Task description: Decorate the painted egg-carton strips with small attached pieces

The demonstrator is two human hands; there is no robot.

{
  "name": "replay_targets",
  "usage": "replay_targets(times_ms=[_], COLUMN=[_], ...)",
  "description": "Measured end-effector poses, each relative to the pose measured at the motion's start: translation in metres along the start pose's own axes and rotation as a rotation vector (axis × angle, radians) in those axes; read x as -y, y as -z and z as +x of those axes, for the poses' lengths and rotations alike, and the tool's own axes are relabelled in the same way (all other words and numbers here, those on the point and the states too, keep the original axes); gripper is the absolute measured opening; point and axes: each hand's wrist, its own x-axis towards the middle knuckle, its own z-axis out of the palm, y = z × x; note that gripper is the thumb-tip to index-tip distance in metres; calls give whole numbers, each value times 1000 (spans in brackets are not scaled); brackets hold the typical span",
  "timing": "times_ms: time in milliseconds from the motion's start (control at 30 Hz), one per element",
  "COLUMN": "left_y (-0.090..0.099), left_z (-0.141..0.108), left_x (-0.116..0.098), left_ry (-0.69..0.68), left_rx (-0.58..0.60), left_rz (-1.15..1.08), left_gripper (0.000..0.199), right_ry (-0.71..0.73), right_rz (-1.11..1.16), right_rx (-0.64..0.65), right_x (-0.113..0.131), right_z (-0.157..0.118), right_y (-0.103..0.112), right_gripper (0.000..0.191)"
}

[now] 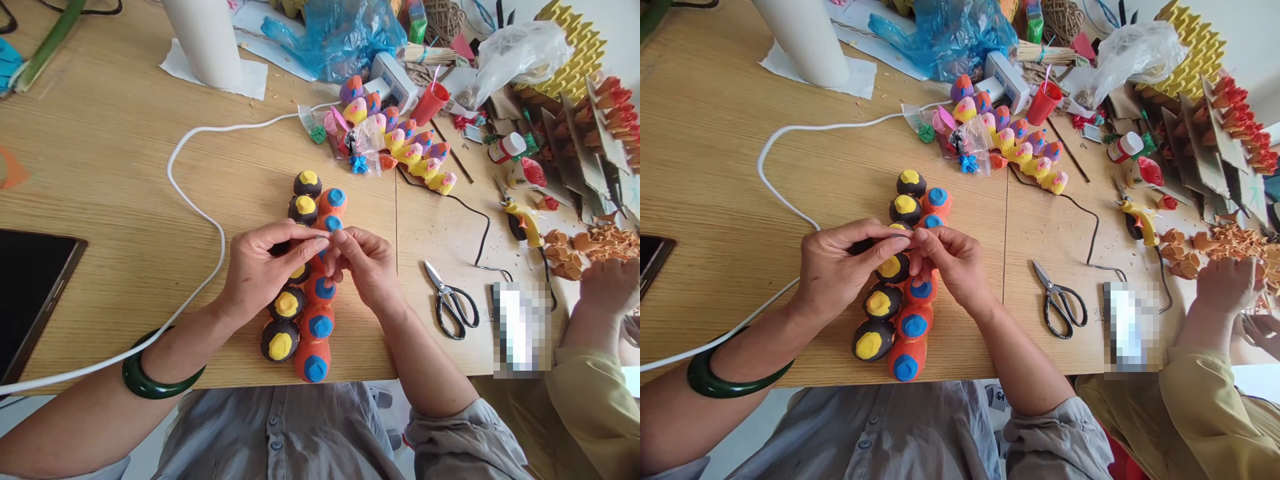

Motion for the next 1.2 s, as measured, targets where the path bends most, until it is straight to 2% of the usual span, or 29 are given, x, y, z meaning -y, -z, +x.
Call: replay_targets(times_ms=[167,333,567,833,1033,1200], left_y=[1,1,0,0,1,1], left_z=[0,0,0,0,-1,-1], left_x=[1,-2,-4,-1,2,2], left_ry=[33,52,-4,-32,70,76], left_rx=[-40,-13,28,49,43,24], left_rz=[0,34,4,41,25,-38], left_gripper=[12,14,15,18,28,21], right_ry=[-3,9,-7,-47,-44,-20], right_rz=[-40,-31,35,86,86,76], right_rx=[-45,-32,34,32,-6,-13], right_x=[-1,-2,1,-1,0,1], right_z=[1,1,1,3,3,2], right_y=[1,2,2,2,2,1], right_gripper=[45,42,37,38,39,37])
